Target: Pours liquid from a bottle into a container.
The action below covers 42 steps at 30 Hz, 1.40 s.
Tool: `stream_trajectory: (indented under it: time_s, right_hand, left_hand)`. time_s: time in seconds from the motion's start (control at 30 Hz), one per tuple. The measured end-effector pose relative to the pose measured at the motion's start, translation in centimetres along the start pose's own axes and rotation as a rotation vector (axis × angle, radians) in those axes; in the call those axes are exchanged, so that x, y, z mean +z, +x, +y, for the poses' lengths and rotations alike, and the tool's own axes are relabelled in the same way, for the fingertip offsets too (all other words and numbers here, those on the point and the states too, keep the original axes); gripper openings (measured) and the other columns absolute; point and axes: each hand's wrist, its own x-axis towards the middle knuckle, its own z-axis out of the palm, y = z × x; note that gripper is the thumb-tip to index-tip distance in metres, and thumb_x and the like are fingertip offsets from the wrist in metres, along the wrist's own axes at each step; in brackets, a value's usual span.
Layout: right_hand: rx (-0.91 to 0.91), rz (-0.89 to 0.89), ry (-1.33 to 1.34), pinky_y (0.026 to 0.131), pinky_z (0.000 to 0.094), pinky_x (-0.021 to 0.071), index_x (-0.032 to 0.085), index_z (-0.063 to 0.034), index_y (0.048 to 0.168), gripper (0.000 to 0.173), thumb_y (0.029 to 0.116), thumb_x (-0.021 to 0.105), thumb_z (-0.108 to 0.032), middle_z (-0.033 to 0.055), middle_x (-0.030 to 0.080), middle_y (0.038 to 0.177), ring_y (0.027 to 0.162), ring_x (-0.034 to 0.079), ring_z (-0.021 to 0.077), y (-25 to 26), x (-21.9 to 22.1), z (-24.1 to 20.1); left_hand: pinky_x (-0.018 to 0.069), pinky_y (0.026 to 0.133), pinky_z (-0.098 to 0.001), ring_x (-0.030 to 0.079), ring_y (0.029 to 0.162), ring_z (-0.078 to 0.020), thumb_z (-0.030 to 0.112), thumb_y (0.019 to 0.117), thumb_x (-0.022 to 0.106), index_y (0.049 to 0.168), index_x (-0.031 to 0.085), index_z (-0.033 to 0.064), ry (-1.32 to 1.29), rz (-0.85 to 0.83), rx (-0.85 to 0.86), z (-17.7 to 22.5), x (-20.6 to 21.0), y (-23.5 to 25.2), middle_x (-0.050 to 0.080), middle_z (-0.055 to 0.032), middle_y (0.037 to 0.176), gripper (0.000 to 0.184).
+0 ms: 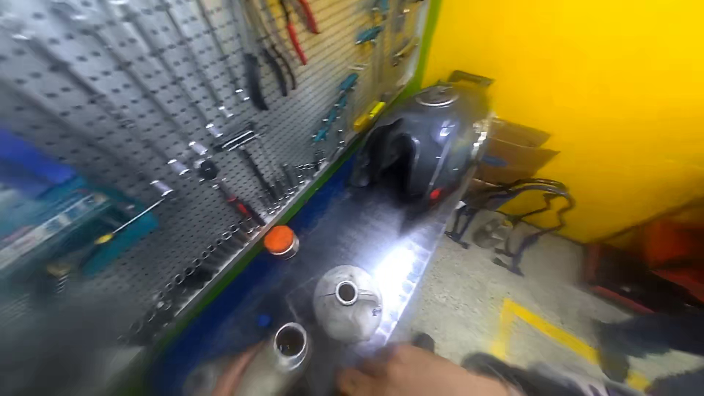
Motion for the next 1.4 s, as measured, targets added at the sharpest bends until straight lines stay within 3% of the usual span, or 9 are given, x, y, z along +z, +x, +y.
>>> stream_trajectory:
  time_s: [0.13,0.37,0.47,0.6,0.7,0.8,0.97,1.17,1.4]
  right_hand:
    - [0.218,-0.292,0.277,0.072,0.0618,0.0561,0.069,-0.0073,0.117,0.022,0.0964,0.069,-0.016,0.0212,0.069,0.105,0.089,0.069,0.0422,0.6,13.9,2.7]
    - [0.030,-0.164,0.159,0.108,0.0555,0.0460,0.069,-0.0030,0.120,0.026,0.0972,0.058,0.004,0.0213,0.065,0.127,0.126,0.059,0.0400,5.1,28.8,9.0]
    - [0.017,-0.098,0.199,0.117,0.0530,0.0400,0.066,-0.0072,0.132,0.039,0.0933,0.069,-0.003,0.0195,0.058,0.144,0.139,0.051,0.0373,4.1,25.4,7.9]
    - [0.123,0.545,0.350,0.077,0.0371,0.0588,0.072,-0.0106,0.094,0.011,0.0922,0.074,-0.021,0.0064,0.072,0.090,0.086,0.070,0.0195,-0.4,14.6,5.1]
    - [0.432,0.944,0.267,0.080,0.0299,0.0591,0.067,-0.0116,0.099,0.032,0.0828,0.083,-0.035,0.0026,0.068,0.095,0.093,0.067,0.0121,-1.4,10.5,7.2]
    - [0.600,0.685,0.391,0.107,0.0418,0.0503,0.063,-0.0186,0.132,0.068,0.0750,0.087,-0.046,-0.0010,0.061,0.135,0.129,0.055,0.0146,-0.2,9.5,9.5]
    - [0.639,0.676,0.384,0.093,0.0392,0.0549,0.076,-0.0174,0.098,0.031,0.0767,0.084,-0.038,-0.0063,0.074,0.099,0.100,0.068,0.0090,3.5,10.8,11.2]
    - [0.640,0.739,0.116,0.099,0.0369,0.0528,0.075,-0.0181,0.090,0.025,0.0790,0.078,-0.040,-0.0076,0.075,0.087,0.090,0.071,0.0071,3.7,11.2,11.4]
    - [0.682,0.836,0.025,0.070,0.0364,0.0567,0.074,-0.0174,0.085,0.025,0.0785,0.075,-0.042,-0.0051,0.072,0.078,0.078,0.070,0.0099,4.0,11.9,11.2]
  left_hand:
    - [0.0563,0.101,-0.0295,0.068,0.116,-0.0116,0.030,0.0731,0.088,0.134,0.060,-0.0048,0.106,0.083,0.007,-0.4,1.1,3.0,0.071,-0.0163,0.125,0.076]
    - [0.0575,0.100,-0.0465,0.069,0.118,-0.0291,0.032,0.0760,0.074,0.131,0.067,0.0029,0.454,0.107,0.220,-3.6,4.8,6.9,0.072,-0.0137,0.126,0.063]
    - [0.0558,0.103,-0.0469,0.068,0.120,-0.0306,0.033,0.0795,0.072,0.130,0.068,0.0035,0.509,0.096,0.293,-4.1,4.8,7.5,0.072,-0.0145,0.126,0.059]
    - [0.0544,0.104,-0.0487,0.067,0.121,-0.0319,0.030,0.0833,0.070,0.129,0.069,0.0046,0.562,0.081,0.328,-4.4,4.2,7.6,0.072,-0.0148,0.127,0.052]
    - [0.0539,0.104,-0.0489,0.067,0.122,-0.0327,0.026,0.0817,0.067,0.130,0.068,0.0046,0.599,0.078,0.343,-4.5,3.7,7.6,0.071,-0.0147,0.127,0.052]
    - [0.0538,0.104,-0.0500,0.067,0.122,-0.0338,0.027,0.0828,0.068,0.130,0.068,0.0040,0.608,0.089,0.356,-4.4,3.6,7.9,0.071,-0.0161,0.128,0.052]
    - [0.0532,0.105,-0.0500,0.066,0.123,-0.0337,0.028,0.0856,0.066,0.128,0.069,0.0048,0.629,0.096,0.378,-3.8,3.7,8.3,0.071,-0.0151,0.127,0.049]
    - [0.0525,0.105,-0.0519,0.066,0.123,-0.0351,0.024,0.0852,0.065,0.129,0.069,0.0060,0.689,0.079,0.404,-3.9,3.6,8.5,0.071,-0.0148,0.128,0.048]
    - [0.0509,0.106,-0.0533,0.064,0.126,-0.0356,0.018,0.0850,0.061,0.131,0.068,0.0076,0.737,0.098,0.423,-3.3,3.5,8.8,0.069,-0.0143,0.132,0.048]
